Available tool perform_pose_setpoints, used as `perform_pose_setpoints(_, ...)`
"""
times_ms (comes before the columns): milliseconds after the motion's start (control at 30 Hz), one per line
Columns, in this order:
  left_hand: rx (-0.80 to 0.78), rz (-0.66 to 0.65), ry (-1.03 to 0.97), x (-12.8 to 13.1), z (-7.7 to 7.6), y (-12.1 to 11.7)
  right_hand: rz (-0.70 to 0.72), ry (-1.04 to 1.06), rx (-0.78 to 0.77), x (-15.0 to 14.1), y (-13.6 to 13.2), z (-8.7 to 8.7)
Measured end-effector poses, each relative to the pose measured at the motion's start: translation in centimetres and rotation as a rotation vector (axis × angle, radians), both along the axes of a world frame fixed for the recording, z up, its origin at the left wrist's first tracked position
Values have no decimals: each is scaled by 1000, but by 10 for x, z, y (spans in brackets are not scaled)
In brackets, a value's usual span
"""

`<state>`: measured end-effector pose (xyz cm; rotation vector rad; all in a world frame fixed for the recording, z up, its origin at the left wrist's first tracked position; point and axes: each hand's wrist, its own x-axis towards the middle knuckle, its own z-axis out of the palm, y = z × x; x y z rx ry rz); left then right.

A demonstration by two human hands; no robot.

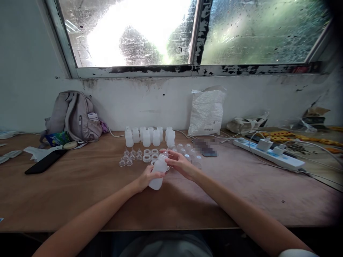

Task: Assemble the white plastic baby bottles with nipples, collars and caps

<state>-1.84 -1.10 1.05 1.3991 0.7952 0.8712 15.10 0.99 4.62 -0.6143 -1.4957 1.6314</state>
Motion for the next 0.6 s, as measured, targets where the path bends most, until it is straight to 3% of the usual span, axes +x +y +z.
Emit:
perform_pose_setpoints(100,11,3,5,0,1,0,5,34,-4,0,-1,1)
perform_pose_setpoints(233,23,-27,42,0,4,-1,-90,-58,31,0,-1,2)
perform_pose_setpoints(367,29,-23,45,0,5,-1,-10,15,-14,0,-1,2)
perform_pose_setpoints(500,35,-32,64,0,5,0,-68,-47,17,0,1,0)
perform_pose_setpoints(600,30,-27,51,0,5,1,-3,-5,-23,1,2,-1)
